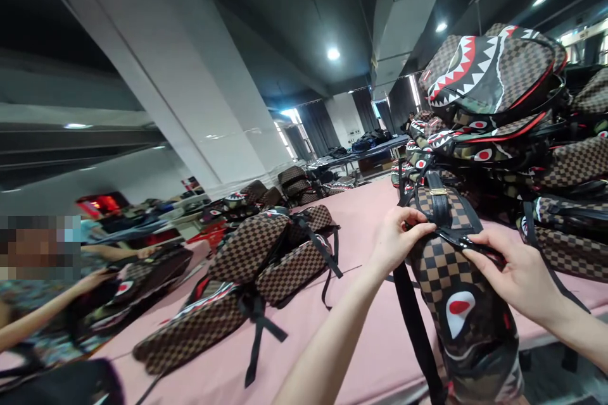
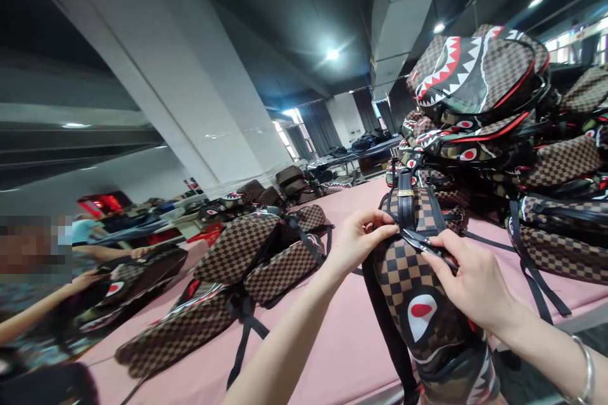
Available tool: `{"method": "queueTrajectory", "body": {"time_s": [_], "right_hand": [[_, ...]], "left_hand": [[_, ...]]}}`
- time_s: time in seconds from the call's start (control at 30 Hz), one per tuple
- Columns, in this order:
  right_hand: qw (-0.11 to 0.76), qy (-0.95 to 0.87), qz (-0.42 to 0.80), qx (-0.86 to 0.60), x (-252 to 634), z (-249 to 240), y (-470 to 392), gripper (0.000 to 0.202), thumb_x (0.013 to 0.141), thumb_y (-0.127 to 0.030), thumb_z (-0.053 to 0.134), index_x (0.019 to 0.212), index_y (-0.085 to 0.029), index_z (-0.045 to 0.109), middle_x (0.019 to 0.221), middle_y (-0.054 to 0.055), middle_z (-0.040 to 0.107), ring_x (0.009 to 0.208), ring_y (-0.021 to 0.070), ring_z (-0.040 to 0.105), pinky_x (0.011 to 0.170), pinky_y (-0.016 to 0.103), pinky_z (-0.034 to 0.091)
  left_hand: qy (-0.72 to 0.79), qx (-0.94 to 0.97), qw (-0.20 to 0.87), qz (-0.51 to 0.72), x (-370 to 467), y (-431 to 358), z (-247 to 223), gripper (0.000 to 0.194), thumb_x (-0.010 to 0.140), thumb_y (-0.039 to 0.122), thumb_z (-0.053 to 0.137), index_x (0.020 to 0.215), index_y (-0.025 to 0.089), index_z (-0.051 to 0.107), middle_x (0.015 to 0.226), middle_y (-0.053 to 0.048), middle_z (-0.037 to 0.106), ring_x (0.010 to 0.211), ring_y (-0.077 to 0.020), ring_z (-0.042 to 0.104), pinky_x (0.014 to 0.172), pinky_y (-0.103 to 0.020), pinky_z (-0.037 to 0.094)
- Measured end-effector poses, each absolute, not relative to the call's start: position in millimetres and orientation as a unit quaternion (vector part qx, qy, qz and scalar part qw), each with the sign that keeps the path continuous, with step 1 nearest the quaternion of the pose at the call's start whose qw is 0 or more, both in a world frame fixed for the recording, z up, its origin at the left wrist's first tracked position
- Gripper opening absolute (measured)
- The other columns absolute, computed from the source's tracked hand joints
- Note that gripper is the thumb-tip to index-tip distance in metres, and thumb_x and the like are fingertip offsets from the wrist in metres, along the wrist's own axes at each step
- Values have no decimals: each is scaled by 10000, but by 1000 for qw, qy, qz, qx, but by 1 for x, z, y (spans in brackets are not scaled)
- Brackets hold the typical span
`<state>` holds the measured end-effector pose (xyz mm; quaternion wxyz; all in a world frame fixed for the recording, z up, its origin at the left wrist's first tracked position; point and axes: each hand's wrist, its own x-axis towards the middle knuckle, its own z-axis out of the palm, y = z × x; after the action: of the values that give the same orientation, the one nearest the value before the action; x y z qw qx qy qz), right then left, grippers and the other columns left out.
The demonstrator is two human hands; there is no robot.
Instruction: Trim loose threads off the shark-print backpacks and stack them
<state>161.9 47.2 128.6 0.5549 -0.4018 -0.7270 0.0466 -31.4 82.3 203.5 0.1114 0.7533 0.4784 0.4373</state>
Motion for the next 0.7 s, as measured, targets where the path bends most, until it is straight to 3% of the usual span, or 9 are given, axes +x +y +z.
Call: {"method": "queueTrajectory", "body": {"time_s": [0.13,0.33,0.47,0.57,0.63,0.7], "right_hand": [[547,-733,14,-403,163,129,48,179,858,-375,469,923,-243,571,856,39,687,691,192,650,621,294,504],[507,-756,14,-414,159,138,45,172,846,-382,482,877,-235,565,735,5,655,548,154,587,517,263,433],[519,-755,55,-397,159,145,44,151,848,-361,481,830,-239,569,757,6,652,622,160,599,555,261,446],[563,-720,138,-381,165,144,43,164,832,-380,509,847,-234,583,807,24,650,725,176,611,607,266,486],[615,-663,201,-375,168,140,41,194,811,-406,540,859,-222,574,816,33,635,754,178,606,621,266,503],[671,-590,263,-362,168,134,39,224,801,-421,557,872,-208,554,756,24,608,689,161,594,580,258,504]], "left_hand": [[486,751,85,440,-19,80,200,128,687,262,637,588,182,623,632,4,589,609,-125,517,542,-228,385],[452,739,57,495,-10,69,187,160,755,223,544,601,179,539,660,2,556,673,-137,520,632,-249,402],[445,738,48,505,-8,63,183,172,784,218,516,616,182,505,675,2,537,695,-139,517,656,-252,405],[429,720,85,539,-10,61,186,296,862,304,403,609,182,498,656,-3,524,660,-130,520,642,-249,429],[421,730,75,534,-7,63,189,323,885,362,352,703,181,548,755,-28,566,762,-151,553,723,-278,448],[429,745,15,509,1,66,191,299,838,430,445,930,174,570,1010,-79,576,997,-218,528,870,-360,417]]}}
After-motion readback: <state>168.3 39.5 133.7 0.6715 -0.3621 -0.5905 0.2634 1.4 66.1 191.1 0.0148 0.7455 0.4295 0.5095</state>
